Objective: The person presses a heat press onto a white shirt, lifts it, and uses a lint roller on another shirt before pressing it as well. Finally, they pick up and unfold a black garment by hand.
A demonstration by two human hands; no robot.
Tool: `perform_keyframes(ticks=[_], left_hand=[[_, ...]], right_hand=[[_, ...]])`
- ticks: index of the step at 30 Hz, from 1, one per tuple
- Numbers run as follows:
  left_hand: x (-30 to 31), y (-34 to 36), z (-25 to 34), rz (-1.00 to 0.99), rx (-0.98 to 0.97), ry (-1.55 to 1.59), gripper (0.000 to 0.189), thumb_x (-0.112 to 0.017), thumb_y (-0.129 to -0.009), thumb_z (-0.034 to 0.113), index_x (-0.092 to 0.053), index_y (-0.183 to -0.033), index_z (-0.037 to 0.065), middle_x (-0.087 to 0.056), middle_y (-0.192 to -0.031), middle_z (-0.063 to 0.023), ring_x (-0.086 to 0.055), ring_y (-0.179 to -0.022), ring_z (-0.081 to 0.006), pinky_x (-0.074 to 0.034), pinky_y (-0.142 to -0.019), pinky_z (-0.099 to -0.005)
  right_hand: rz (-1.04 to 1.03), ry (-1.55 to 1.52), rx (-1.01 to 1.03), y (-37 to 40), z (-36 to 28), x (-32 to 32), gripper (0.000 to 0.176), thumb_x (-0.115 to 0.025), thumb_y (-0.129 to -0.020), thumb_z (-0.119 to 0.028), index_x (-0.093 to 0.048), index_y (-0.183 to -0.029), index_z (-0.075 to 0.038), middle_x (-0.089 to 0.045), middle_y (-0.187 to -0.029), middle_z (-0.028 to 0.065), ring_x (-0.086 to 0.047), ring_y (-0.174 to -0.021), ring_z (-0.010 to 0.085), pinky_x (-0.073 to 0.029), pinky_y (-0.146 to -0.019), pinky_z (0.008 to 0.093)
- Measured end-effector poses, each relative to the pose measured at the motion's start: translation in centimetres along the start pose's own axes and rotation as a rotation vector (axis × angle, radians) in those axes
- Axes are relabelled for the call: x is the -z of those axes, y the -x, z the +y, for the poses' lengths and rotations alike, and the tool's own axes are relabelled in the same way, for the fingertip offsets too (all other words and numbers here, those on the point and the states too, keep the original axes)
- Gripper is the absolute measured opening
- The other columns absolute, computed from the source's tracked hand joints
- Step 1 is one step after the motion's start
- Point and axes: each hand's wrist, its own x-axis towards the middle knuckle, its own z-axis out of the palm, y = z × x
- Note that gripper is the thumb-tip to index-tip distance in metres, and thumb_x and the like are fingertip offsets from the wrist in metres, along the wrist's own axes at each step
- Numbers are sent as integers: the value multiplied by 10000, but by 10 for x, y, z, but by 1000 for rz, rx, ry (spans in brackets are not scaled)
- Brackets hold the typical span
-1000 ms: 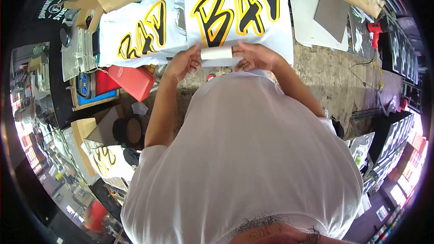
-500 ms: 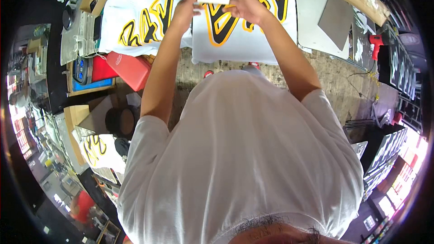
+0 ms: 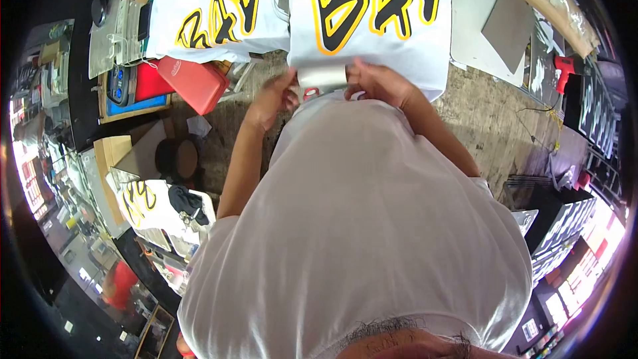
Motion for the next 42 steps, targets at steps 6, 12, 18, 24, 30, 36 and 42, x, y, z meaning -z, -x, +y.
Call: perform_keyframes(ticks=[6, 12, 18, 24, 30, 36, 42], left_hand=[[5, -48, 39, 27, -272, 116, 510, -488, -989, 504, -595, -1215, 60, -613, -970, 3, -525, -753, -106, -410, -655, -263], [11, -31, 17, 30, -59, 38, 526, -556, -936, 556, -612, -1178, 93, -620, -976, -5, -572, -753, -119, -431, -639, -278], [-8, 6, 8, -13, 9, -46, 479, -524, -954, 552, -609, -1153, 124, -598, -1015, 23, -554, -770, -114, -419, -655, -268], [-28, -30, 49, -15, -410, 106, 489, -549, -971, 447, -592, -1255, 50, -639, -1121, -43, -588, -908, -154, -454, -823, -305], [-39, -83, 44, 62, -502, -403, 428, -644, -938, 320, -592, -1267, 51, -655, -1171, -127, -607, -1075, -208, -461, -923, -321], [-34, -93, 10, 146, -718, -350, 349, -652, -928, 154, -603, -1257, 48, -591, -1301, -95, -593, -1112, -176, -471, -950, -308], [-23, -88, 9, 224, -654, -327, 301, -675, -899, 109, -645, -1193, 48, -601, -1279, -64, -599, -1080, -161, -478, -910, -296]], right_hand=[[141, 57, 161, -33, -49, -15, 541, -528, -947, -572, -526, -1263, -133, -585, -1252, 16, -622, -949, 193, -436, -703, 259], [106, 70, 1, -34, -5, 3, 552, -538, -975, -482, -493, -1350, -79, -573, -1284, 18, -623, -927, 196, -445, -622, 219], [156, 69, -2, -1, 13, -20, 529, -584, -962, -435, -508, -1356, -91, -583, -1241, 21, -611, -906, 153, -477, -706, 246], [327, 80, 337, 14, -37, 12, 504, -519, -982, -504, -561, -1240, -73, -592, -1121, -27, -578, -891, 107, -456, -712, 230], [416, 97, 301, 13, -57, 67, 510, -535, -959, -542, -582, -1197, -94, -623, -1000, -12, -552, -788, 104, -370, -539, 154], [345, 2, 18, 39, 0, 34, 461, -582, -956, -453, -588, -1200, -62, -656, -1005, 35, -604, -758, 168, -360, -465, 205], [262, -152, 123, 66, 6, 17, 346, -617, -953, -406, -604, -1018, -67, -638, -818, 71, -639, -733, 188, -451, -562, 235]])
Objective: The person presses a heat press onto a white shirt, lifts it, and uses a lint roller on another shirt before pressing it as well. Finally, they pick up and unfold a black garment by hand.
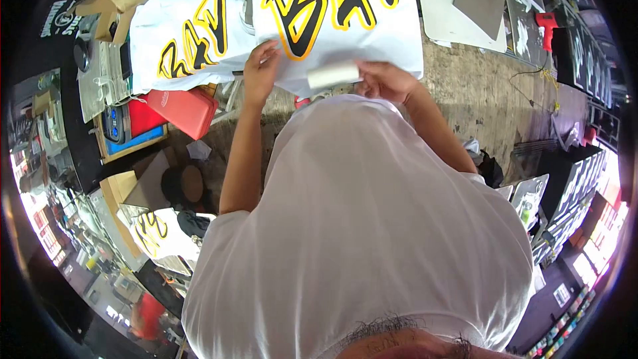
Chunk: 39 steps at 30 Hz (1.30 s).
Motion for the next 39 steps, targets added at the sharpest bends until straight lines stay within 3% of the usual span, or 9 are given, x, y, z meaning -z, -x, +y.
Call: perform_keyframes(ticks=[3, 6, 17, 21, 24, 29, 31, 36, 39], left_hand=[[-3, -2, 1, 16, -17, -77, 305, -712, -864, 107, -655, -1158, 54, -600, -1236, -70, -620, -1016, -174, -508, -841, -300], [-7, -8, -5, 54, -103, -195, 315, -725, -847, 110, -655, -1150, 61, -585, -1183, -82, -622, -951, -185, -514, -821, -309], [-14, -4, -2, 94, -126, -278, 378, -749, -821, 125, -644, -1182, 85, -516, -1216, -85, -577, -941, -177, -520, -765, -286], [-15, -4, -4, 103, -159, -305, 377, -752, -822, 131, -648, -1183, 102, -519, -1213, -74, -577, -932, -173, -518, -767, -290], [-16, -5, 2, 108, -135, -319, 350, -751, -828, 144, -662, -1164, 114, -528, -1200, -69, -581, -941, -169, -510, -783, -298], [-25, 2, 34, 63, -63, -116, 258, -733, -869, 208, -689, -1089, 81, -607, -1110, -61, -597, -951, -149, -487, -814, -303], [-25, 12, 65, -256, 73, 215, 224, -652, -931, 170, -668, -1103, 28, -667, -1038, -57, -592, -972, -142, -479, -865, -315], [-17, 30, 69, -108, 187, 442, 181, -709, -897, 185, -648, -980, 36, -661, -954, -57, -629, -877, -136, -540, -727, -300], [18, 52, 52, 120, 62, 526, 285, -800, -801, 121, -564, -944, 52, -627, -884, -55, -646, -770, -154, -555, -694, -307]], right_hand=[[216, 106, 267, -3, -40, 18, 422, -578, -970, -427, -575, -1187, -64, -650, -943, 36, -649, -810, 145, -491, -682, 248], [156, 42, 450, -26, -97, 60, 365, -556, -995, -356, -550, -1189, -46, -623, -958, 36, -555, -684, 111, -404, -504, 191], [347, 245, -5, 28, -41, 67, 444, -587, -957, -445, -584, -1087, -20, -625, -776, 34, -527, -568, 124, -311, -400, 210], [279, 79, 65, 52, -30, 53, 474, -561, -964, -477, -576, -1067, -14, -575, -679, 52, -473, -511, 110, -308, -408, 208], [238, 282, 108, 50, -44, 51, 451, -554, -965, -481, -612, -996, -35, -476, -548, 33, -456, -527, 89, -280, -427, 228], [57, 194, 324, 4, -71, 22, 353, -623, -934, -418, -600, -1021, -78, -572, -803, -27, -438, -616, 94, -323, -556, 226], [-32, 143, 325, -17, -69, 10, 333, -684, -903, -362, -590, -1062, -85, -580, -898, -25, -494, -667, 108, -377, -602, 240], [-53, 286, 293, -49, -40, -43, 385, -685, -907, -306, -568, -1149, -30, -628, -987, 39, -622, -783, 151, -463, -649, 281], [-37, 507, 383, -70, -26, -58, 488, -663, -921, -278, -528, -1294, 5, -653, -1119, 105, -675, -911, 200, -546, -754, 313]])
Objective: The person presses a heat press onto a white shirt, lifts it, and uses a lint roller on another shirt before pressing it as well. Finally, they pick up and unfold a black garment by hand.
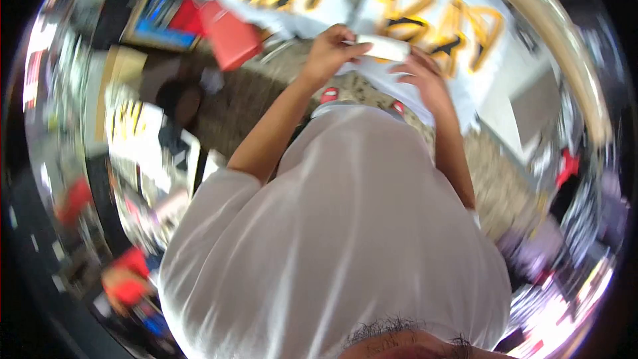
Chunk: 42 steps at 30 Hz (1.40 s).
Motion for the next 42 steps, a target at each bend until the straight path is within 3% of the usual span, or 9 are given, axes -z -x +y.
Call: perform_keyframes(ticks=[3, 4, 6, 13, 27, 32, 36, 38, 42], left_hand=[[67, 26, 6, 388, -43, -59, 410, -822, -761, 97, -508, -1014, 29, -624, -872, -75, -646, -754, -164, -547, -640, -302], [98, 38, 4, 492, -57, -112, 375, -820, -764, 109, -546, -1002, 15, -636, -873, -86, -642, -740, -164, -542, -627, -299], [164, 72, -5, 742, -31, -496, 393, -822, -758, 145, -599, -1037, -18, -668, -926, -112, -654, -778, -175, -545, -672, -304], [329, 276, -31, 1546, 274, -1013, 598, -832, -662, 353, -646, -1081, -32, -707, -1031, -190, -684, -971, -313, -519, -867, -384], [360, 396, -80, 1448, 887, -966, 462, -744, -632, 335, -724, -966, 17, -710, -1028, -193, -670, -999, -351, -513, -869, -394], [411, 412, -116, 1172, 1139, -1097, 826, -789, -631, 552, -626, -1233, 10, -631, -1245, -219, -600, -1164, -369, -469, -951, -492], [380, 362, -83, 1503, 965, -1319, 836, -771, -652, 634, -606, -1220, 43, -612, -1206, -229, -570, -1111, -432, -451, -944, -505], [364, 319, -77, 1615, 541, -1527, 734, -772, -679, 594, -622, -1156, 56, -628, -1122, -218, -578, -1029, -419, -450, -898, -513], [281, 175, -64, 1191, -225, -1054, 438, -784, -746, 248, -665, -1068, -25, -652, -1045, -213, -603, -977, -359, -465, -883, -446]], right_hand=[[222, 687, 419, -43, 37, 46, 408, -685, -910, -241, -607, -1244, -20, -655, -1180, 120, -637, -1027, 189, -537, -790, 292], [411, 939, 262, -37, 10, 27, 491, -717, -884, -299, -596, -1261, -8, -631, -1236, 183, -614, -1107, 267, -503, -895, 322], [535, 1360, 609, -64, 25, 62, 736, -704, -857, -477, -479, -1399, -33, -385, -1457, 303, -329, -1379, 430, -281, -1126, 473], [508, 1736, 206, -98, 45, 71, 921, -363, -906, -737, -142, -1559, -126, -47, -1600, 253, -38, -1463, 479, -93, -1118, 669], [538, 1742, 176, -97, 49, 68, 898, -296, -907, -759, -169, -1563, -160, -67, -1600, 250, -45, -1468, 473, -65, -1126, 662], [552, 1754, 465, -107, 61, 90, 883, -399, -906, -714, -304, -1520, -85, -275, -1535, 283, -173, -1450, 429, -105, -1108, 658], [580, 1724, 287, -96, 48, 71, 939, -337, -888, -762, -212, -1550, -107, -128, -1584, 270, -62, -1471, 449, -45, -1115, 690], [573, 1678, 241, -94, 47, 71, 937, -325, -888, -767, -203, -1553, -117, -84, -1593, 265, -19, -1470, 469, -30, -1122, 679], [634, 1696, 223, -70, 44, 82, 914, -354, -895, -747, -212, -1551, -125, -71, -1596, 260, -32, -1462, 487, -55, -1136, 653]])
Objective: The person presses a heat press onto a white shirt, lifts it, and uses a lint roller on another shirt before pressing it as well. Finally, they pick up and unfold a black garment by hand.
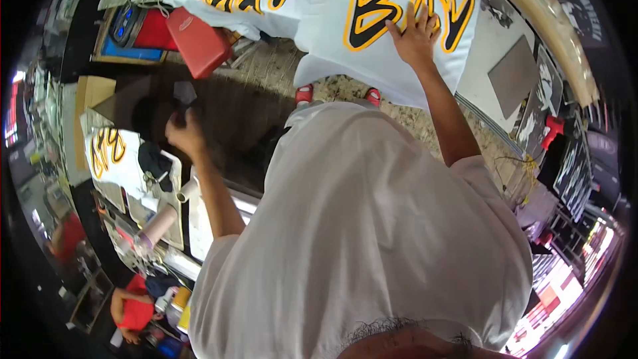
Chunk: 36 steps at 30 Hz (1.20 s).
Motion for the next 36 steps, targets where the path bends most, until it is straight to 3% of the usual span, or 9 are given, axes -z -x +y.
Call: perform_keyframes(ticks=[1, 6, 12, 16, 19, 24, 26, 29, 36], left_hand=[[-35, 8, 103, -239, -140, 185, 350, -761, -763, 147, -666, -1051, -28, -654, -1047, -192, -602, -987, -313, -460, -891, -405], [-140, 53, 243, -621, -558, 465, 445, -763, -791, 241, -629, -1143, 4, -604, -1194, -211, -546, -1128, -376, -424, -987, -435], [-187, 102, 311, -667, -877, 449, 668, -741, -831, 390, -523, -1337, 11, -437, -1415, -290, -472, -1237, -456, -356, -1078, -499], [-200, 106, 307, -591, -1106, 293, 722, -710, -834, 450, -484, -1399, 62, -351, -1489, -276, -412, -1254, -537, -358, -1067, -548], [-194, 106, 309, -644, -1038, 304, 726, -709, -834, 457, -477, -1416, 90, -340, -1499, -266, -408, -1264, -531, -366, -1064, -536], [-215, 95, 299, -721, -690, 249, 1018, -779, -758, 503, -276, -1500, 21, -330, -1461, -354, -458, -1273, -434, -390, -1063, -438], [-206, 86, 300, -1178, 137, 518, 902, -738, -829, 464, -322, -1475, -8, -423, -1448, -243, -474, -1290, -308, -397, -1060, -383], [-203, 72, 270, -1619, 569, 764, 755, -681, -898, 421, -389, -1435, -22, -512, -1394, -128, -499, -1259, -217, -405, -1050, -355], [-200, 42, 200, -1461, 451, 661, 376, -668, -930, 335, -664, -1103, 0, -692, -1076, -79, -641, -961, -158, -490, -858, -320]], right_hand=[[-12, 17, -90, 11, 19, 8, 909, -360, -894, -746, -212, -1552, -137, -84, -1591, 267, -39, -1457, 498, -64, -1135, 655], [26, 31, -416, 48, 103, 19, 890, -356, -887, -759, -259, -1542, -165, -148, -1573, 286, -137, -1438, 510, -160, -1126, 638], [-248, -712, -857, 99, 150, 24, 949, -387, -876, -769, -450, -1414, 11, -394, -1453, 317, -370, -1373, 418, -275, -1140, 438], [68, -967, -875, 137, 148, -17, 891, -510, -884, -696, -516, -1342, 68, -515, -1368, 268, -475, -1293, 337, -324, -1104, 373], [10, -1574, -1073, 148, 135, -9, 719, -582, -935, -524, -467, -1391, 21, -531, -1343, 146, -513, -1194, 228, -371, -1057, 334], [-40, -1614, -968, 154, 137, 12, 720, -631, -908, -505, -505, -1344, 53, -563, -1310, 158, -550, -1158, 226, -416, -1006, 330], [-91, -1568, -913, 161, 146, 16, 730, -665, -888, -499, -532, -1315, 78, -603, -1263, 170, -596, -1106, 224, -464, -951, 325], [-329, -1555, -923, 173, 146, 52, 663, -716, -868, -428, -551, -1295, 51, -645, -1187, 135, -636, -1024, 199, -515, -848, 318], [-478, -1413, -790, 203, 170, 61, 542, -755, -847, -373, -601, -1209, 0, -662, -1025, 49, -620, -841, 136, -505, -724, 269]])
